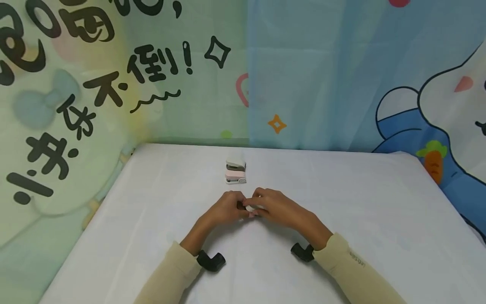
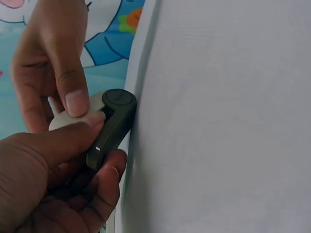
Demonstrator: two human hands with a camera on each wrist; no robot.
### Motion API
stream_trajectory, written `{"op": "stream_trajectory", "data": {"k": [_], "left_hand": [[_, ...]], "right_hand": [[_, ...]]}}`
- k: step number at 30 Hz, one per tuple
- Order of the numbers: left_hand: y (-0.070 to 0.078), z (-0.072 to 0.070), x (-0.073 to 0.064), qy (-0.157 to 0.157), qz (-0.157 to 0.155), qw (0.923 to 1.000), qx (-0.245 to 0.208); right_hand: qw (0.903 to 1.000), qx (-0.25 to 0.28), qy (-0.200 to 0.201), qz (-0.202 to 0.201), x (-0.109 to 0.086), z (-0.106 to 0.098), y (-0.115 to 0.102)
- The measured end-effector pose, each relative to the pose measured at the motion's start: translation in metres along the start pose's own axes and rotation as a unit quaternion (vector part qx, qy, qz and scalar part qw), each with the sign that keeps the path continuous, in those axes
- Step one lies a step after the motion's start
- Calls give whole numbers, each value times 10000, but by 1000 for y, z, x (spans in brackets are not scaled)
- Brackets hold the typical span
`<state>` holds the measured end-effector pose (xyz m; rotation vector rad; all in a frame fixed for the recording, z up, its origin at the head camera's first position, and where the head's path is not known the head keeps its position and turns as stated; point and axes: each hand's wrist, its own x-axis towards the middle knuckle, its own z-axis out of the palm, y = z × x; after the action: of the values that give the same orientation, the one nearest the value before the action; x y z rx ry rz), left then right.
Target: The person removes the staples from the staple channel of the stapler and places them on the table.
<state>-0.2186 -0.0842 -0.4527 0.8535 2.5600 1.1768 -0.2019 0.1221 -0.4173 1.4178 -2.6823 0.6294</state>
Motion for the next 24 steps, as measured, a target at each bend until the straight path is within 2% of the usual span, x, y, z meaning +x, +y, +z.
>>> {"op": "stream_trajectory", "data": {"k": [5, 9, 13, 15, 21, 24], "left_hand": [[5, 5, 5, -95, -106, 9999, 87], [4, 2, 4, -33, -328, 9994, 55], [-1, 0, 2, -58, -414, 9991, -74], [-4, 0, 1, -95, -408, 9991, -114], [-8, -2, -1, -256, -425, 9978, -429], [-6, -5, -1, -295, -503, 9967, -572]], "right_hand": [[9997, 113, 152, 145, -7, 1, 1], [9965, 702, 86, 440, -7, -2, 4], [9814, 1652, -118, 971, -10, -7, 8], [9752, 1898, -216, 1122, -11, -10, 10], [9699, 1729, -341, 1679, -16, -20, 22], [9676, 1664, -527, 1826, -18, -23, 29]]}}
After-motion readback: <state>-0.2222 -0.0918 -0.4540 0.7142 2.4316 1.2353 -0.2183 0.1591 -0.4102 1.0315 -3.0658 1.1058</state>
